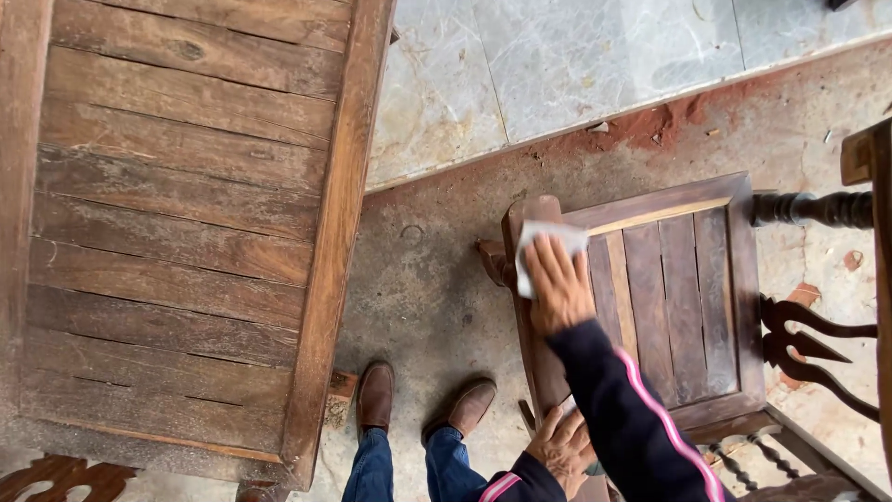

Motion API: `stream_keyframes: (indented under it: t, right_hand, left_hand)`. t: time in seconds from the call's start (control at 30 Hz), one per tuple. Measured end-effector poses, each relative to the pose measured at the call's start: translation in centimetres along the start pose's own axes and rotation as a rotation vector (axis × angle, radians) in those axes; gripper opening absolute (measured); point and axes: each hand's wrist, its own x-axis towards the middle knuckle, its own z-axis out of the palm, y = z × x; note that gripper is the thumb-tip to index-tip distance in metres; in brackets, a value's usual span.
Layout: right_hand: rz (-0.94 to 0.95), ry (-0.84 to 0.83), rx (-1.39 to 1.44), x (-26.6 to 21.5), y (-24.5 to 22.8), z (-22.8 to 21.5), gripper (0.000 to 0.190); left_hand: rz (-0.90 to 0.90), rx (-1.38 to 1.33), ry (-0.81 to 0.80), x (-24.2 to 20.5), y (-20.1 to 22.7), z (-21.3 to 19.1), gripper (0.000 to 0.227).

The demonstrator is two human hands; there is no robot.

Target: Sanding the surface of a wooden chair using sandpaper.

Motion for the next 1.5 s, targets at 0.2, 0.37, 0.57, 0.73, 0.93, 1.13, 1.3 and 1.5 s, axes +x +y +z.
stream_keyframes:
  t: [0.2,0.37,0.57,0.73,0.93,1.13,1.3,1.5]
  right_hand:
    - [0.08,0.075,0.106,4.4,-0.5,-0.2,0.069]
    - [0.034,-0.236,-0.213,-4.8,-0.9,0.7,0.084]
    - [-0.058,0.038,-0.048,4.6,-0.8,1.0,0.071]
    - [-0.062,-0.084,-0.117,-2.3,-2.1,0.6,0.075]
    - [-0.181,-0.16,-0.136,-7.6,-2.0,0.8,0.076]
    - [-0.117,-0.037,-0.057,5.7,-4.2,0.1,0.072]
    - [-0.072,-0.128,-0.079,-6.4,-2.1,1.0,0.074]
    - [-0.027,0.076,0.066,-1.0,0.9,2.4,0.072]
  left_hand:
    - [0.034,0.057,-0.037,0.0,-1.0,-1.3,0.058]
    - [0.011,-0.097,-0.034,-0.5,-0.2,2.8,0.057]
    - [-0.012,0.089,-0.009,0.4,-0.4,0.2,0.055]
    - [0.024,0.076,-0.064,0.5,-1.4,-0.6,0.061]
    - [0.041,-0.15,-0.181,1.0,-0.9,0.0,0.064]
    - [0.044,-0.077,-0.202,0.1,-1.6,-0.8,0.062]
    - [0.031,-0.037,-0.113,0.4,-0.7,-1.2,0.061]
    - [0.064,-0.041,-0.143,0.8,-0.7,-1.3,0.064]
